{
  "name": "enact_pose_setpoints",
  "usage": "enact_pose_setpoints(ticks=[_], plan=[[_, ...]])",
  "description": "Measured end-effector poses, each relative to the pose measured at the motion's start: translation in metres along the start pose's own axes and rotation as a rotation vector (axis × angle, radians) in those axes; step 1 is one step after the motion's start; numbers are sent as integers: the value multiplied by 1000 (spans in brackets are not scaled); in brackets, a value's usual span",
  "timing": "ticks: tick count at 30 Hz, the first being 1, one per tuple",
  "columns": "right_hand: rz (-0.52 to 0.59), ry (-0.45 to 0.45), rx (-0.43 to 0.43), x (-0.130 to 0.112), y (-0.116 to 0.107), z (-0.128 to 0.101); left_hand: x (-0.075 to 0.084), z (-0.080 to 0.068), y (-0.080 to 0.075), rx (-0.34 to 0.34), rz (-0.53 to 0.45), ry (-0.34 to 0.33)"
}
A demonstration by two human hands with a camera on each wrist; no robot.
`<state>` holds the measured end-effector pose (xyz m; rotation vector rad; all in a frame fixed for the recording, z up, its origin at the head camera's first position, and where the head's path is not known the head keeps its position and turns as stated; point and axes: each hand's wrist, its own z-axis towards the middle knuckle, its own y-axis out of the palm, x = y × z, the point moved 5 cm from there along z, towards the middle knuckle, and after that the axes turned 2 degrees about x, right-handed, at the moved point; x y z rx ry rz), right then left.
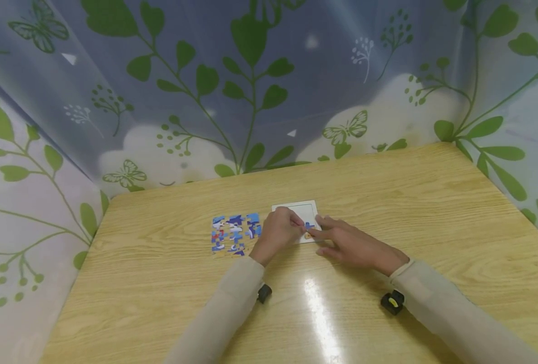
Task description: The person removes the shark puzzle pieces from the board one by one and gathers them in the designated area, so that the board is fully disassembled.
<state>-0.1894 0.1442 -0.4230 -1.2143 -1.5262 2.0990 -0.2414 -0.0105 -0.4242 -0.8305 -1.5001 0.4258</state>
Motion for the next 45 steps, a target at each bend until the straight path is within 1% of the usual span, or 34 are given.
enact_pose_setpoints(ticks=[4,10,13,19,23,26,29,34,41,45], plan=[[2,9,-9,2,1,0,0,-1,-1,0,-10,-14],[10,28,-26,3,1,-1,-5,1,-2,-2,-52,-79],[12,35,-24,2,0,-1,-7,1,-4,7,-69,-104],[15,34,-15,3,0,-1,-8,0,-12,33,-82,-113],[9,41,-19,3,3,0,-11,-4,-21,49,-139,-95],[6,56,-22,4,3,0,-16,-8,-28,53,-179,-86],[2,66,-25,4,3,-1,-24,-12,-36,60,-197,-93],[-1,69,-33,3,3,-1,-38,-20,-51,72,-201,-100],[6,70,-41,2,2,-2,-54,-33,-68,97,-133,-129],[12,68,-40,1,2,-1,-61,-40,-73,98,-98,-113]])
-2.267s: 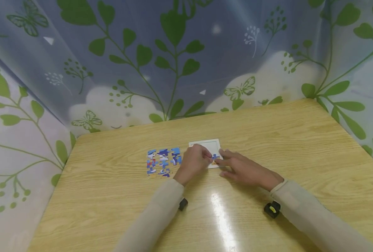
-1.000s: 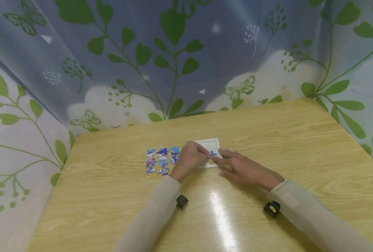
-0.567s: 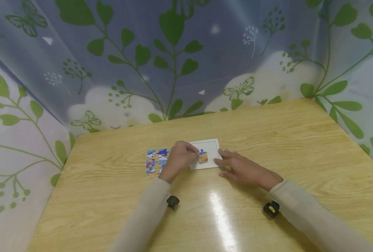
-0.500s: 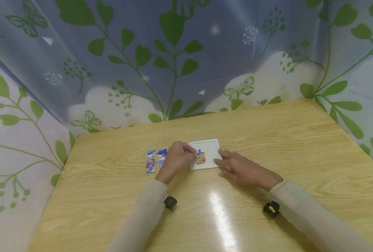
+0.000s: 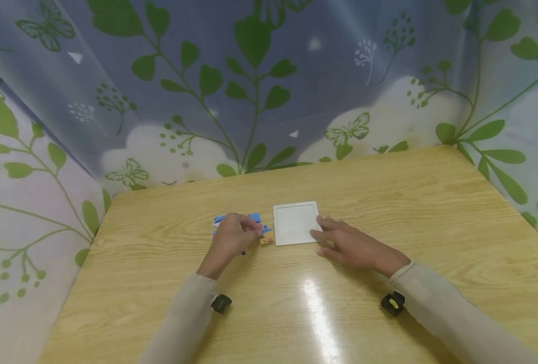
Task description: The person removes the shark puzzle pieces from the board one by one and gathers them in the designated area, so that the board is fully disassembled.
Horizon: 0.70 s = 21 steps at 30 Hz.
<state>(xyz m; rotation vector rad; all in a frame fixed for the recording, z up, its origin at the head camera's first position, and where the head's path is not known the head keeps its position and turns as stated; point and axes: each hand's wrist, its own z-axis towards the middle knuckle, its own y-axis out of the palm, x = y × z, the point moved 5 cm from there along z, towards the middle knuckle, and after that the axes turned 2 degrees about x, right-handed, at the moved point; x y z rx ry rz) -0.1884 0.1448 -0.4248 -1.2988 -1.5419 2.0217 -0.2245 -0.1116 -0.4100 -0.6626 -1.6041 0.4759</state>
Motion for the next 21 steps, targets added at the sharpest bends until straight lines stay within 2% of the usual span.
enact_pose_setpoints(ticks=[8,21], plan=[[-5,-19,15,0,-2,-1,-7,-8,-2,-2,86,15],[8,-13,16,2,0,-3,-10,-7,-1,8,184,70]])
